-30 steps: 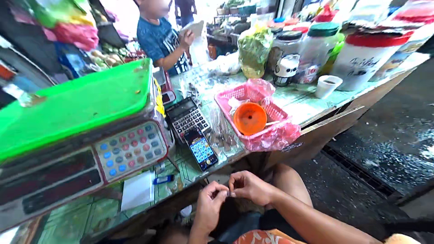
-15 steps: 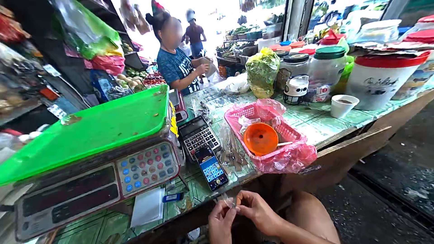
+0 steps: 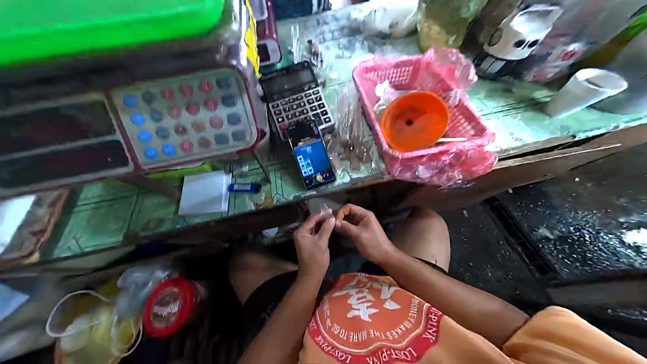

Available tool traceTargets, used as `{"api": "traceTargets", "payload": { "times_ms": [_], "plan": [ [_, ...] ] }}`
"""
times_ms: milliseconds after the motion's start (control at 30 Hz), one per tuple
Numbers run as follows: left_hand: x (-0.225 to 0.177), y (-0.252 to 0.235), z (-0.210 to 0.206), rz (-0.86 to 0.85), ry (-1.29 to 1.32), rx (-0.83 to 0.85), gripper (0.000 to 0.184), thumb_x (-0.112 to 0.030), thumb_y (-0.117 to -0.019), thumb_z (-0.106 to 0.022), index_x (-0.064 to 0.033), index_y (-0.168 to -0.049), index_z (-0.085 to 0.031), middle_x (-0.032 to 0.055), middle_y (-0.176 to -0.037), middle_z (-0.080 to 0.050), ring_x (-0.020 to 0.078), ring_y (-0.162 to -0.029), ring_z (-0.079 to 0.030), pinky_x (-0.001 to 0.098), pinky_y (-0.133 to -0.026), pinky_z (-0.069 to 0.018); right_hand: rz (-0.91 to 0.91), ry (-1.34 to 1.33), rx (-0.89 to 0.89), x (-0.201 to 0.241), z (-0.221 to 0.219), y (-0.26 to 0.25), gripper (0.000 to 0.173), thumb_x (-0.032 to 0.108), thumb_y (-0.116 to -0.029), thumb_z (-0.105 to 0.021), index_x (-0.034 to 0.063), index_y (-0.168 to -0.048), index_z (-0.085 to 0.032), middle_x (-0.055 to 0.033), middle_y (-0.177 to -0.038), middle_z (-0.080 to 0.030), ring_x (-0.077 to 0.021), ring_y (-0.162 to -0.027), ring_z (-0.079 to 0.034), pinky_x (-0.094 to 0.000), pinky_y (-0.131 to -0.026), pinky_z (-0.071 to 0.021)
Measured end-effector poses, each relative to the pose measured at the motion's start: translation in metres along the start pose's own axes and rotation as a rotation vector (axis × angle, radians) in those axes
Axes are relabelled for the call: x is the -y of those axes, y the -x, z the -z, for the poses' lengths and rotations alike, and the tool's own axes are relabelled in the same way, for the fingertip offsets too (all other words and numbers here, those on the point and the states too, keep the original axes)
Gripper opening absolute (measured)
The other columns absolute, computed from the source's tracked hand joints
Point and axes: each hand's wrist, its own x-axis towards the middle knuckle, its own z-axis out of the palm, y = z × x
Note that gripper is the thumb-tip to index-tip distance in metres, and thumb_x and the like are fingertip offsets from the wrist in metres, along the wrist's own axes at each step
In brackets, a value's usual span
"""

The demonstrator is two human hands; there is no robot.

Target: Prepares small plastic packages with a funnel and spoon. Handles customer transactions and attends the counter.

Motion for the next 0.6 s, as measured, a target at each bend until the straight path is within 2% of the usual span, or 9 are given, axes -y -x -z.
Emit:
{"api": "traceTargets", "payload": {
  "times_ms": [133, 267, 367, 500, 600],
  "plan": [
    [0.002, -0.002, -0.003, 0.027, -0.003, -0.001, 0.011, 0.001, -0.0924, -0.068, 0.0051, -0.100, -0.075, 0.0111, -0.096, -0.076, 0.0143, -0.087, -0.072, 0.0302, -0.083, -0.0608, 0.013, 0.003, -0.057, -0.006, 0.001, 0.003, 0.005, 0.004, -0.0939, -0.069, 0.0003, -0.095, -0.066, -0.0048, -0.085, -0.069, -0.0113, -0.078, -0.066, -0.0284, -0.075, -0.0578],
    [-0.001, -0.008, 0.000, -0.025, -0.065, 0.008, 0.011, 0.000, -0.0946, -0.065, 0.0040, -0.097, -0.075, 0.0095, -0.093, -0.075, 0.0137, -0.084, -0.072, 0.0294, -0.081, -0.0612, 0.022, 0.035, -0.027, -0.002, 0.002, 0.003, 0.007, 0.006, -0.0935, -0.070, 0.0009, -0.097, -0.069, -0.0048, -0.088, -0.070, -0.0105, -0.079, -0.066, -0.0268, -0.072, -0.0567],
    [-0.002, -0.012, 0.007, -0.104, -0.138, 0.024, 0.008, 0.000, -0.0926, -0.069, 0.0030, -0.095, -0.076, 0.0088, -0.089, -0.075, 0.0138, -0.079, -0.072, 0.0295, -0.077, -0.0628, 0.092, 0.176, -0.044, 0.012, 0.009, -0.001, 0.013, 0.010, -0.0943, -0.070, 0.0015, -0.104, -0.070, -0.0043, -0.094, -0.071, -0.0100, -0.084, -0.068, -0.0263, -0.076, -0.0585],
    [-0.005, -0.017, 0.010, -0.161, -0.222, 0.037, 0.006, 0.000, -0.0907, -0.071, 0.0012, -0.093, -0.076, 0.0067, -0.087, -0.075, 0.0124, -0.077, -0.073, 0.0286, -0.075, -0.0635, 0.236, 0.327, -0.035, 0.032, 0.024, -0.010, 0.014, 0.012, -0.0956, -0.069, 0.0036, -0.107, -0.071, -0.0051, -0.100, -0.071, -0.0125, -0.089, -0.069, -0.0304, -0.081, -0.0610],
    [-0.006, -0.016, 0.010, -0.194, -0.244, 0.040, 0.005, 0.001, -0.0897, -0.072, 0.0005, -0.092, -0.076, 0.0055, -0.087, -0.074, 0.0105, -0.078, -0.072, 0.0267, -0.076, -0.0628, 0.290, 0.397, -0.016, 0.043, 0.027, -0.011, 0.013, 0.009, -0.0946, -0.069, 0.0050, -0.106, -0.073, -0.0039, -0.098, -0.069, -0.0124, -0.087, -0.069, -0.0302, -0.078, -0.0619]
  ]
}}
